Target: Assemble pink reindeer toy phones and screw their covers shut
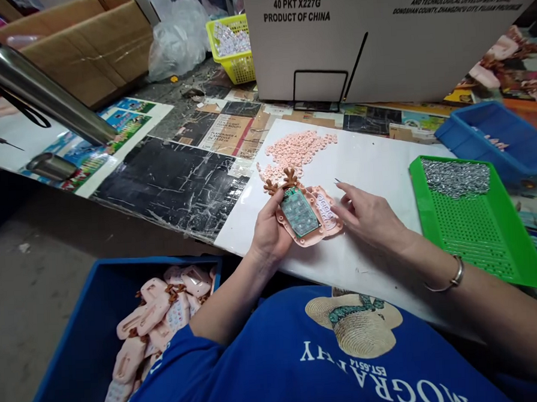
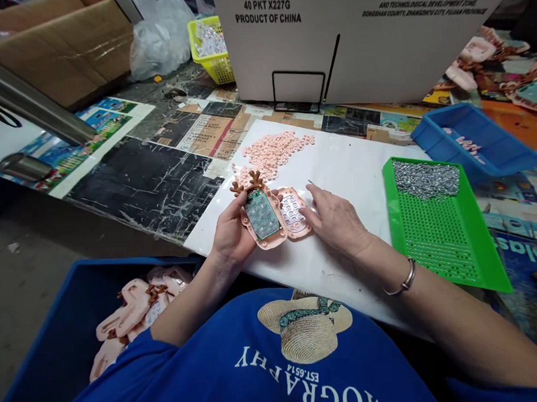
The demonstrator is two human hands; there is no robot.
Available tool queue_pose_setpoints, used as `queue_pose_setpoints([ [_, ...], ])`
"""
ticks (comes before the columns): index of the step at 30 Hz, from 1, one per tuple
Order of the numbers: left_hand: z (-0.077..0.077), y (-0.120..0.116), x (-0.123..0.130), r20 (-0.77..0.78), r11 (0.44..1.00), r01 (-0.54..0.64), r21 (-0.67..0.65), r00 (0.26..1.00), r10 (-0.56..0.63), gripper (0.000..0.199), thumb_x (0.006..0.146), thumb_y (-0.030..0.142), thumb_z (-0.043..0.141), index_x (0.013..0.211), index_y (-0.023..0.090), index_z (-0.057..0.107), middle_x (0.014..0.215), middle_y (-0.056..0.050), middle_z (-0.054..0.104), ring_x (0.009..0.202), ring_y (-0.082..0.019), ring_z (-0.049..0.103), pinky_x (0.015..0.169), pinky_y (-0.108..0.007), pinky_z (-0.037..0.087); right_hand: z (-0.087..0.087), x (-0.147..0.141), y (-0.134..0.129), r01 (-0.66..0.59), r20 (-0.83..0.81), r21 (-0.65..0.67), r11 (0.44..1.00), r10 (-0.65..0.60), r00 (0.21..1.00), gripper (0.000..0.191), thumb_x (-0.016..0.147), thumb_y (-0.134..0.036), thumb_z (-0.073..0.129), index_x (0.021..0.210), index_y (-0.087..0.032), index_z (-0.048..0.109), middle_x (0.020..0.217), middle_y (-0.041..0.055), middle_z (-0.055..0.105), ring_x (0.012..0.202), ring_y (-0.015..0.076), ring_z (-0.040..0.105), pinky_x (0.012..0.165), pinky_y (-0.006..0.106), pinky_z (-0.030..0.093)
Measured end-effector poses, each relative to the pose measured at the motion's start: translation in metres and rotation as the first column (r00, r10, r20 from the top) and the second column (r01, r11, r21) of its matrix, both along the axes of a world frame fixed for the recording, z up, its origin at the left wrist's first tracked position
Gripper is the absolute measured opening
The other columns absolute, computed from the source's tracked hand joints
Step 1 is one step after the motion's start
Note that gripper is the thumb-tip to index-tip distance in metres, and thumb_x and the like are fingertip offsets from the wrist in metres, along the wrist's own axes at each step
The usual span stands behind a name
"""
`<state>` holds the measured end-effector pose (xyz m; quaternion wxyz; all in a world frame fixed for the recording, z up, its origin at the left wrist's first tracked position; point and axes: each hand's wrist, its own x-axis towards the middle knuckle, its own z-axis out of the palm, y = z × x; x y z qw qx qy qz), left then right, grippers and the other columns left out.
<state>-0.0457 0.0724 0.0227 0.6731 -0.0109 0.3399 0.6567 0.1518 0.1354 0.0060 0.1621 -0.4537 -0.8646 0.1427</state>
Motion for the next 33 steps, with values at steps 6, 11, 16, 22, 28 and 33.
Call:
queue_pose_setpoints([
  [6,0.003,0.0,0.002,-0.019,0.998,-0.058,0.03,0.998,0.059,0.032,0.103,0.027,0.044,0.098,0.012,0.072,0.09,-0.008,0.079,0.103,-0.021,0.075,0.108,-0.04,0.053,0.018,-0.015,-0.011,-0.07,-0.395,-0.459,0.885,-0.134,0.909,0.06,0.093,-0.067,0.054,0.123,-0.015,0.065,0.095,0.0127,0.074,0.078,0.0242,0.072,0.074,0.041,0.06],
  [11,0.005,0.0,0.019,-0.106,0.993,0.007,0.116,0.994,0.005,0.028,0.104,0.031,0.048,0.101,0.014,0.07,0.089,-0.005,0.076,0.084,-0.018,0.075,0.095,-0.035,0.057,0.026,-0.025,-0.032,-0.53,-0.63,-0.777,0.34,-0.42,0.654,0.069,0.09,-0.08,0.052,0.124,-0.02,0.062,0.106,0.0109,0.076,0.092,0.0233,0.075,0.085,0.039,0.062],
  [16,-0.008,-0.005,0.033,-0.315,0.964,0.202,0.172,0.939,-0.14,0.04,0.093,0.056,0.064,0.114,0.022,0.069,0.075,0.001,0.067,0.052,-0.011,0.056,0.061,-0.027,0.051,0.027,-0.021,-0.04,-0.645,-0.66,-0.723,0.246,-0.519,0.543,0.062,0.096,-0.074,0.046,0.136,-0.029,0.059,0.111,0.0066,0.075,0.098,0.0236,0.074,0.081,0.04,0.062],
  [22,-0.021,-0.008,0.023,-0.473,0.933,0.231,0.277,0.878,-0.077,0.043,0.09,0.061,0.066,0.106,0.021,0.07,0.095,-0.004,0.068,0.081,-0.016,0.064,0.078,-0.03,0.055,0.037,-0.009,-0.036,-0.595,-0.678,-0.712,0.372,-0.585,0.445,0.05,0.089,-0.062,0.062,0.126,-0.027,0.066,0.109,0.0058,0.075,0.075,0.018,0.069,0.062,0.03,0.057],
  [28,-0.022,-0.018,0.001,-0.502,0.982,0.02,0.19,0.861,0.08,0.03,0.092,0.048,0.067,0.106,0.021,0.065,0.117,-0.008,0.063,0.108,-0.02,0.061,0.094,-0.035,0.054,0.03,0.003,-0.018,-0.214,-0.662,-0.677,0.704,-0.457,0.593,0.055,0.087,-0.058,0.065,0.132,-0.027,0.064,0.11,0.0063,0.072,0.091,0.0224,0.067,0.078,0.037,0.057],
  [33,-0.015,-0.031,0.005,-0.414,0.992,-0.014,0.129,0.908,0.067,0.021,0.093,0.036,0.066,0.106,0.02,0.064,0.118,-0.007,0.058,0.108,-0.018,0.058,0.097,-0.034,0.054,0.013,-0.008,-0.015,0.127,-0.262,-0.22,0.967,-0.184,0.947,0.07,0.087,-0.058,0.059,0.146,-0.02,0.055,0.123,0.0146,0.069,0.108,0.0336,0.064,0.095,0.052,0.052],
])
